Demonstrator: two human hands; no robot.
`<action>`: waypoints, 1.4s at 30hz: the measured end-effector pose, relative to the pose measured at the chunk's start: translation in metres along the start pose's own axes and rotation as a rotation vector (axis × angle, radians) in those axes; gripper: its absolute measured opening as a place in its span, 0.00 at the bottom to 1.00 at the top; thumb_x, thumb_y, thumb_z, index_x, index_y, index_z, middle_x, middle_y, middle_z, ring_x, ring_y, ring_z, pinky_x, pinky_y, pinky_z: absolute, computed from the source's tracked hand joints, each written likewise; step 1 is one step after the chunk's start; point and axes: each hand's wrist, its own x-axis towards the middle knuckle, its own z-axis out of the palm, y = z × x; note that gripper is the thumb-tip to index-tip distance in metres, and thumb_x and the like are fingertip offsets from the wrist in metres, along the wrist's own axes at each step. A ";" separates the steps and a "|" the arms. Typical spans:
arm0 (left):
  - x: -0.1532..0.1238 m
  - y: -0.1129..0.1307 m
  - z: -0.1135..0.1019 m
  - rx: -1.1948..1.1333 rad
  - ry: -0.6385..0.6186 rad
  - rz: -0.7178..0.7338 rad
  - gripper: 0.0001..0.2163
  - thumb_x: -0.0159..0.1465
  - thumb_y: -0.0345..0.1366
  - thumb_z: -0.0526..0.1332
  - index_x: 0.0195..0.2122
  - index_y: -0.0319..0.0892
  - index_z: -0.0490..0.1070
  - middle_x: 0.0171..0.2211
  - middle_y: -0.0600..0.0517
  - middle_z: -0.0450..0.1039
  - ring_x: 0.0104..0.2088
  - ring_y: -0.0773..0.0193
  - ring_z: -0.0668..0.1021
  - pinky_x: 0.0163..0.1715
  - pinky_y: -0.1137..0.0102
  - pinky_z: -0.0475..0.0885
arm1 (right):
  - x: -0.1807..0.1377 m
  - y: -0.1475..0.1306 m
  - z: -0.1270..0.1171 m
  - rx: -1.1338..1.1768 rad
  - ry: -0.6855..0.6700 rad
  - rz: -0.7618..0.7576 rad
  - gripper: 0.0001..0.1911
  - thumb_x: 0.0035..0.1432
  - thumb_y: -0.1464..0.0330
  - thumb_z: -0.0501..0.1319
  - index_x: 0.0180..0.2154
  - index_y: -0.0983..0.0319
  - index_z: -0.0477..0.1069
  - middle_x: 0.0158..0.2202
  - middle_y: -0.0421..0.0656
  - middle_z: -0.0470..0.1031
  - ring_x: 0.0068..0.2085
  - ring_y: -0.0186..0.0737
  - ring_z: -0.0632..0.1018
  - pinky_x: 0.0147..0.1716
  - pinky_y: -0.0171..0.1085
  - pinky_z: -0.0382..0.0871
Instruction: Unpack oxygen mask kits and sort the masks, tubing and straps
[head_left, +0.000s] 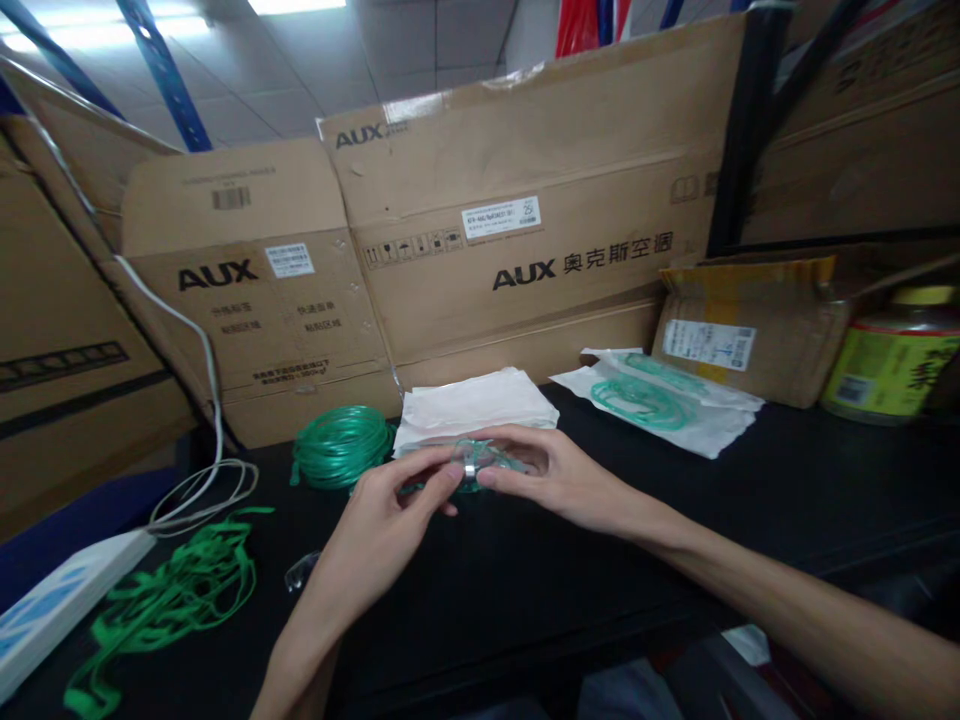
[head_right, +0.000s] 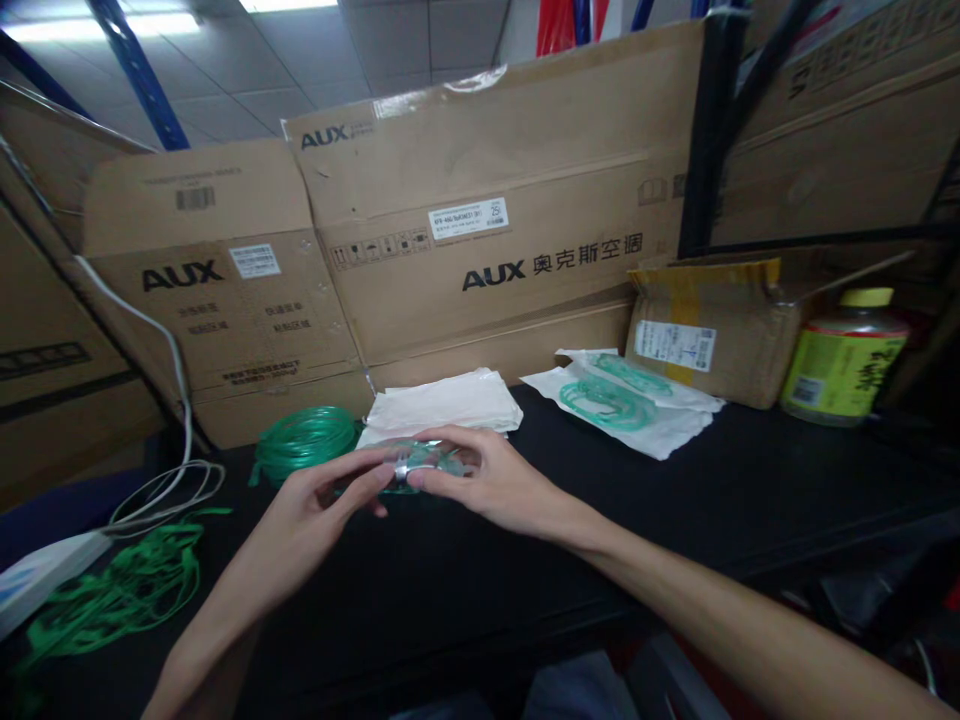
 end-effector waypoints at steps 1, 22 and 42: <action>0.000 0.001 -0.001 -0.002 0.003 -0.009 0.17 0.66 0.45 0.61 0.50 0.42 0.80 0.40 0.50 0.81 0.28 0.66 0.76 0.34 0.72 0.76 | 0.000 -0.001 0.000 0.013 -0.009 0.001 0.21 0.61 0.63 0.68 0.55 0.59 0.75 0.56 0.46 0.76 0.56 0.43 0.76 0.59 0.43 0.67; 0.001 -0.015 0.009 0.056 0.005 -0.008 0.11 0.65 0.45 0.63 0.43 0.44 0.74 0.32 0.54 0.76 0.20 0.70 0.74 0.20 0.75 0.70 | -0.005 0.003 0.008 -0.109 -0.036 0.001 0.16 0.64 0.71 0.62 0.54 0.59 0.76 0.49 0.43 0.80 0.50 0.39 0.78 0.50 0.37 0.71; 0.002 -0.013 0.013 0.269 0.120 0.218 0.09 0.69 0.42 0.61 0.39 0.47 0.79 0.32 0.55 0.69 0.32 0.67 0.72 0.29 0.73 0.66 | -0.006 -0.006 0.007 -0.255 0.036 0.016 0.18 0.71 0.60 0.54 0.50 0.63 0.76 0.32 0.41 0.75 0.28 0.32 0.72 0.22 0.29 0.67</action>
